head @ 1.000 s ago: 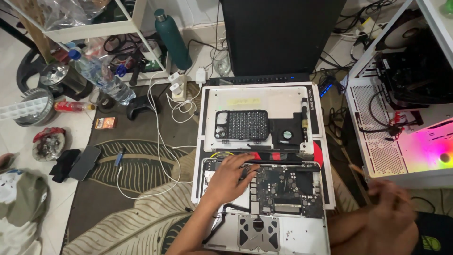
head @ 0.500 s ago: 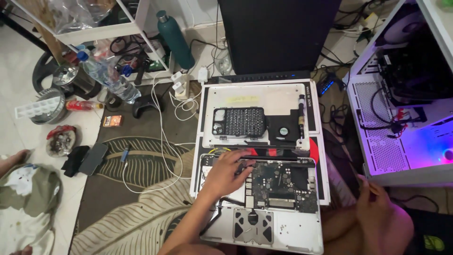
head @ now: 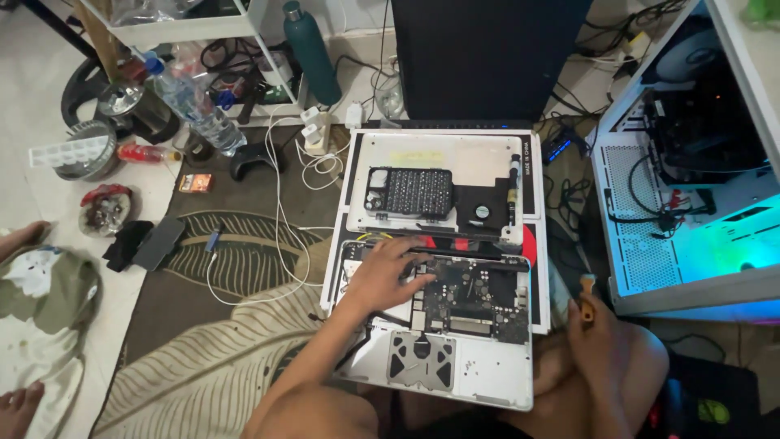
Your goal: Servicing a laptop motherboard by using a spudger to disconnect and adjust internal ribbon cables and connectors.
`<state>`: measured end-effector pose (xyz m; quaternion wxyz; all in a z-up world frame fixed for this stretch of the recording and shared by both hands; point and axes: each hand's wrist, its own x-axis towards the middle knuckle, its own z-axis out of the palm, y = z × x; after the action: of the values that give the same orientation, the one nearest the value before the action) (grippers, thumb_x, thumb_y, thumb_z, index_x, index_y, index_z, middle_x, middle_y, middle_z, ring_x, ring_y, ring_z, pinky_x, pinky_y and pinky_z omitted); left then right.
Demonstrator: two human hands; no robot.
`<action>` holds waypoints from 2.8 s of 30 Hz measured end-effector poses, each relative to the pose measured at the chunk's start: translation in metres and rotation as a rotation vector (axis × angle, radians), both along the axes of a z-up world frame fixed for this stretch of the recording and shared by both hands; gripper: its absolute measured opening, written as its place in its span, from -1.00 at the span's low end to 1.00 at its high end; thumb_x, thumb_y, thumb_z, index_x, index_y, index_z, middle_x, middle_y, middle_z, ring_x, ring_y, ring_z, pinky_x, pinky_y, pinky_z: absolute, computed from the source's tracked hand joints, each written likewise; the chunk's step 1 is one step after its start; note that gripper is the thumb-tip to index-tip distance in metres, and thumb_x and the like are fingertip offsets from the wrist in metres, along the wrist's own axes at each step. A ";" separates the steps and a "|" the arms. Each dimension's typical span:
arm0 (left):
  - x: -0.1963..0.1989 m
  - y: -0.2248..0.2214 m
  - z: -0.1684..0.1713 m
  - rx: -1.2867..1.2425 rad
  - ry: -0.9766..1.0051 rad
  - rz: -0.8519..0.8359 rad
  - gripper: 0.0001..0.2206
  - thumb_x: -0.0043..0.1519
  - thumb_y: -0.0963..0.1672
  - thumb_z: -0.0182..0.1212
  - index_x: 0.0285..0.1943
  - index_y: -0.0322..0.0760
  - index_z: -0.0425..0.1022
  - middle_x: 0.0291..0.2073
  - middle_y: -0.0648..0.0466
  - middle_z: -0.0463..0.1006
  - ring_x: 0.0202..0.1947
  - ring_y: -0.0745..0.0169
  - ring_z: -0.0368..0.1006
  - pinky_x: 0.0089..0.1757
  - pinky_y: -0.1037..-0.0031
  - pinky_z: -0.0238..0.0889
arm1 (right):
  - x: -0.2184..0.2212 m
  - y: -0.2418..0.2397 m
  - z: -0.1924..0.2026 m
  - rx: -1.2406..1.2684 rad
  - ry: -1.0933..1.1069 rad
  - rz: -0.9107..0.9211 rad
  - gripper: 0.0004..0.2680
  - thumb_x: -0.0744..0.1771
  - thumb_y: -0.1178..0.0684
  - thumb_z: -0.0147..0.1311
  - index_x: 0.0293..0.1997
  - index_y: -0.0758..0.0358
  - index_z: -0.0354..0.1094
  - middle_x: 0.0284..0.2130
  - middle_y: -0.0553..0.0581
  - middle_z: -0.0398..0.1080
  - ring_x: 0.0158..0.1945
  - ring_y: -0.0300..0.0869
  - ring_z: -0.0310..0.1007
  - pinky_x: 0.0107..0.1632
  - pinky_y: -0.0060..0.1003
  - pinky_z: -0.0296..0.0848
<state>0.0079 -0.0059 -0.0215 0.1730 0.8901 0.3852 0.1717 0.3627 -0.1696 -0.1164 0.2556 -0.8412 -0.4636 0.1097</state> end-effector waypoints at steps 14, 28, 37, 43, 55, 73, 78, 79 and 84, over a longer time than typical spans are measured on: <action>0.002 -0.010 0.005 0.219 -0.132 -0.041 -0.68 0.27 0.03 0.21 -0.04 -0.26 0.67 0.13 -0.04 0.49 0.24 -0.02 0.35 0.19 0.16 0.17 | -0.034 -0.016 0.043 0.520 0.033 0.093 -0.72 0.37 0.27 0.15 0.23 0.46 0.35 0.01 0.27 0.48 -0.05 0.04 0.46 -0.01 -0.18 0.40; -0.007 -0.009 -0.005 0.187 -0.178 0.002 -0.68 0.22 0.05 0.26 -0.17 -0.24 0.68 0.11 0.03 0.55 0.12 0.08 0.43 0.11 0.23 0.18 | -0.077 -0.027 0.145 0.372 -0.370 0.046 -0.82 0.30 0.18 0.22 -0.03 0.27 0.62 -0.32 0.27 0.56 -0.39 0.10 0.46 -0.27 -0.16 0.38; -0.009 -0.002 -0.003 0.114 -0.209 -0.017 -0.71 0.18 0.00 0.29 -0.08 -0.22 0.68 0.09 0.06 0.54 0.11 0.09 0.42 0.16 0.20 0.16 | -0.028 -0.010 0.012 0.553 -0.039 0.071 -0.76 0.41 0.37 0.06 0.25 0.57 0.33 -0.01 0.38 0.48 0.01 0.14 0.46 0.10 -0.10 0.41; -0.010 0.003 0.001 0.097 -0.199 -0.036 -0.70 0.24 0.02 0.24 -0.09 -0.24 0.67 0.12 0.01 0.51 0.14 0.04 0.40 0.12 0.19 0.16 | -0.004 -0.001 -0.032 0.485 0.025 0.004 -0.84 0.43 0.34 0.07 0.14 0.55 0.39 -0.08 0.39 0.49 -0.10 0.10 0.48 -0.02 -0.15 0.42; -0.010 0.001 0.009 0.065 -0.219 -0.032 -0.65 0.23 0.06 0.29 -0.08 -0.27 0.68 0.14 0.01 0.52 0.17 0.07 0.40 0.17 0.21 0.12 | -0.002 0.002 -0.035 0.337 -0.123 -0.030 -0.84 0.44 0.23 0.15 0.15 0.42 0.48 -0.13 0.35 0.53 -0.19 0.07 0.52 -0.14 -0.15 0.45; -0.010 -0.001 0.018 0.035 -0.321 -0.020 -0.87 0.32 -0.16 0.10 -0.21 -0.35 0.49 -0.10 0.04 0.57 -0.05 0.14 0.42 0.09 0.30 0.16 | -0.002 0.000 -0.033 0.323 -0.132 -0.010 -0.81 0.41 0.17 0.13 0.14 0.36 0.45 -0.10 0.31 0.55 -0.19 0.12 0.52 -0.18 -0.15 0.44; -0.009 0.001 0.016 0.019 -0.329 -0.030 -0.91 0.29 -0.17 0.10 -0.23 -0.31 0.46 -0.10 0.06 0.57 0.00 0.11 0.42 0.07 0.30 0.14 | -0.041 0.002 0.084 -0.112 -0.598 -0.174 -0.82 0.41 -0.22 0.09 0.02 -0.22 0.60 -0.56 0.14 0.48 -0.56 0.07 0.42 -0.45 -0.17 0.33; -0.008 0.001 0.017 0.023 -0.328 -0.032 -0.91 0.29 -0.17 0.10 -0.23 -0.31 0.46 -0.10 0.06 0.57 0.00 0.11 0.42 0.07 0.30 0.14 | -0.044 -0.002 0.090 -0.108 -0.596 -0.177 -0.82 0.41 -0.22 0.09 0.02 -0.22 0.60 -0.56 0.14 0.48 -0.56 0.07 0.42 -0.45 -0.17 0.33; -0.006 0.001 0.017 0.088 -0.282 -0.033 -0.88 0.24 -0.12 0.25 -0.16 -0.24 0.52 -0.08 0.11 0.54 -0.01 0.12 0.39 0.03 0.31 0.14 | -0.072 -0.009 0.130 0.525 0.063 0.031 -0.80 0.32 0.35 -0.08 -0.05 0.57 0.48 -0.22 0.42 0.51 -0.30 0.17 0.43 -0.11 -0.08 0.37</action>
<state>0.0017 -0.0051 -0.0047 0.1891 0.8701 0.3344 0.3087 0.2905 -0.1790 0.0139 0.4777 -0.7350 -0.4809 0.0160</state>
